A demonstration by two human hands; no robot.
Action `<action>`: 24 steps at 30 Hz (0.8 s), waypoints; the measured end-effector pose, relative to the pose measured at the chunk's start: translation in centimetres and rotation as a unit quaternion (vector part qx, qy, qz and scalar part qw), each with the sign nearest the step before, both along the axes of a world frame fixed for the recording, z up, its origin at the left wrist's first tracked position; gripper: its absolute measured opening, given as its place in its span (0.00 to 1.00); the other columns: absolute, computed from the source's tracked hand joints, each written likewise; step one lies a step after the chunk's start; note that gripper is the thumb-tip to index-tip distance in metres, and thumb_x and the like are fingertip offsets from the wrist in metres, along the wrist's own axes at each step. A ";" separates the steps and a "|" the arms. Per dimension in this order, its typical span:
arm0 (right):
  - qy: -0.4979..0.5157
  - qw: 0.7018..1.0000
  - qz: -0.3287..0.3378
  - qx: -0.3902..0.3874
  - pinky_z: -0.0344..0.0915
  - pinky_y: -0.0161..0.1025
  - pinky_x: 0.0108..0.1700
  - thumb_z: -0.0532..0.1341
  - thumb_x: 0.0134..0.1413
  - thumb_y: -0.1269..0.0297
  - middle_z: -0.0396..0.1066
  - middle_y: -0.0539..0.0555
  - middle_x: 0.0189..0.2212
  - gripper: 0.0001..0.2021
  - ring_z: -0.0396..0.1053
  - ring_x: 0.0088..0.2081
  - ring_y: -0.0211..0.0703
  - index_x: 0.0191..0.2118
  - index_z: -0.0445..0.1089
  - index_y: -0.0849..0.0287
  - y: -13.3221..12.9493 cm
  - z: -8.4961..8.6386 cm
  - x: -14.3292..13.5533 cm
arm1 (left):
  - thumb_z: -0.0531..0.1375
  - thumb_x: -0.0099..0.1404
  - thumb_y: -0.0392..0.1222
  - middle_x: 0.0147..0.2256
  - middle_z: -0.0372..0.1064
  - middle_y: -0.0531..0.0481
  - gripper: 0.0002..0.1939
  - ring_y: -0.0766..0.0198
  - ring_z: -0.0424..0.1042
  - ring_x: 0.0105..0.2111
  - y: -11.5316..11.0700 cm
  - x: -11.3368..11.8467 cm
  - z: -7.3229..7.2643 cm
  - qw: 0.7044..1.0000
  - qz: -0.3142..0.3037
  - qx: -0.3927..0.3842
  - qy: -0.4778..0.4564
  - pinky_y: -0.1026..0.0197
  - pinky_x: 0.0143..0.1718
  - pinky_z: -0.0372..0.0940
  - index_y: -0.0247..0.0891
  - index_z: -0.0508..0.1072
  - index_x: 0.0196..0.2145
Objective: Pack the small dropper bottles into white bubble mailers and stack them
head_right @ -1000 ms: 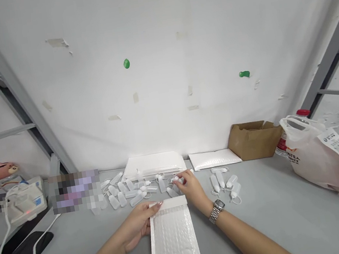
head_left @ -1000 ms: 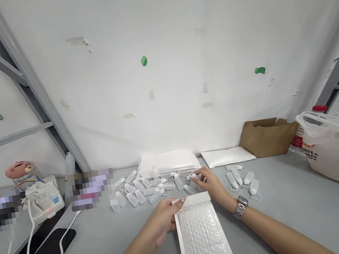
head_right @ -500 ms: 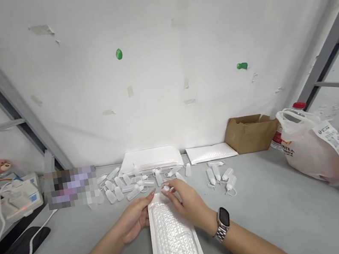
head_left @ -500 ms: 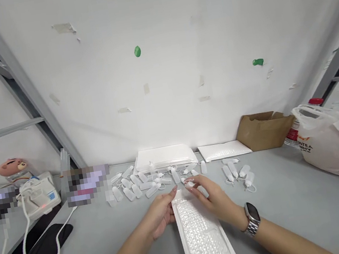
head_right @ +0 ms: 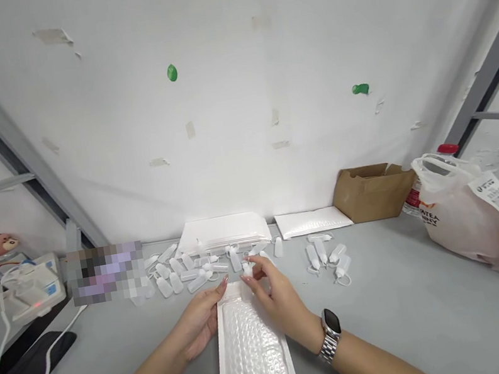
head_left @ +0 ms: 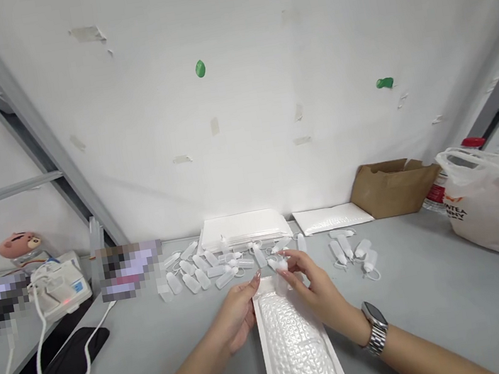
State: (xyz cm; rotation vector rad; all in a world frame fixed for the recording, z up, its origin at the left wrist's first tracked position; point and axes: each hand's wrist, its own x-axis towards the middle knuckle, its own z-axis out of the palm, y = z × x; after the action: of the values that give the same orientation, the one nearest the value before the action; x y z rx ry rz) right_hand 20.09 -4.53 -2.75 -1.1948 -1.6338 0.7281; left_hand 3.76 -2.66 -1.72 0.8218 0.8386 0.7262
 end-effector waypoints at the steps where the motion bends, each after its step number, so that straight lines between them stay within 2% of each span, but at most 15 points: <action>1: -0.003 1.000 -0.010 0.006 0.62 0.40 0.39 0.51 0.57 0.58 0.63 0.52 0.33 0.16 0.63 0.34 0.41 0.50 0.56 0.55 -0.1 -0.1 -0.1 | 0.61 0.54 0.52 0.29 0.74 0.44 0.18 0.59 0.72 0.30 0.0 0.0 0.1 1.000 0.000 -0.002 -0.003 0.61 0.34 0.63 0.31 0.74 0.31; 8: -0.041 0.998 -0.013 -0.050 0.62 0.39 0.33 0.47 0.59 0.56 0.61 0.51 0.31 0.16 0.62 0.29 0.39 0.51 0.53 0.55 -0.5 0.2 -0.3 | 0.60 0.54 0.54 0.24 0.73 0.47 0.19 0.63 0.70 0.24 -0.2 0.2 -0.1 1.000 -0.004 -0.004 0.020 0.63 0.28 0.62 0.31 0.74 0.31; 12: -0.045 0.998 -0.027 -0.047 0.60 0.37 0.29 0.47 0.59 0.56 0.60 0.49 0.29 0.15 0.59 0.27 0.38 0.49 0.54 0.55 -0.4 0.4 -0.3 | 0.59 0.54 0.55 0.27 0.74 0.45 0.22 0.61 0.71 0.27 -0.2 0.1 -0.4 0.999 -0.020 0.009 0.027 0.62 0.29 0.62 0.31 0.74 0.34; 15: -0.051 0.997 0.021 -0.061 0.59 0.36 0.28 0.47 0.59 0.57 0.60 0.49 0.29 0.15 0.58 0.26 0.37 0.50 0.55 0.54 -0.3 0.5 0.0 | 0.59 0.54 0.54 0.29 0.74 0.44 0.21 0.59 0.72 0.30 -0.1 0.1 -0.6 1.000 -0.022 0.012 0.013 0.61 0.32 0.63 0.31 0.73 0.36; 18: -0.047 0.993 0.080 -0.072 0.60 0.36 0.31 0.49 0.58 0.60 0.60 0.49 0.29 0.17 0.60 0.28 0.37 0.53 0.55 0.52 -0.1 0.8 0.5 | 0.60 0.54 0.53 0.31 0.74 0.44 0.20 0.59 0.72 0.32 -0.1 0.2 -0.7 1.000 -0.016 0.008 -0.003 0.61 0.36 0.62 0.32 0.74 0.35; 21: -0.033 0.991 0.099 -0.085 0.61 0.36 0.33 0.49 0.58 0.63 0.59 0.48 0.28 0.19 0.60 0.30 0.38 0.56 0.53 0.48 0.2 0.9 0.9 | 0.60 0.54 0.53 0.29 0.74 0.45 0.19 0.59 0.72 0.31 -0.2 0.3 -0.6 1.000 -0.003 -0.001 0.010 0.62 0.33 0.62 0.33 0.74 0.34; 24: -0.007 0.992 0.094 -0.084 0.61 0.36 0.32 0.49 0.58 0.63 0.61 0.49 0.30 0.16 0.61 0.31 0.38 0.52 0.56 0.48 0.3 0.7 0.9 | 0.60 0.53 0.54 0.29 0.74 0.45 0.21 0.58 0.72 0.31 -0.1 0.3 -0.5 1.000 0.008 0.005 0.014 0.62 0.31 0.62 0.33 0.74 0.35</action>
State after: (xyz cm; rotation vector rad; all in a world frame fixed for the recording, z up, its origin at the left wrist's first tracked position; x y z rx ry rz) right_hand 21.01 -4.18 -2.05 -1.1759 -1.7387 0.9955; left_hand 4.03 -2.80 -2.25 0.8366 0.8688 0.7339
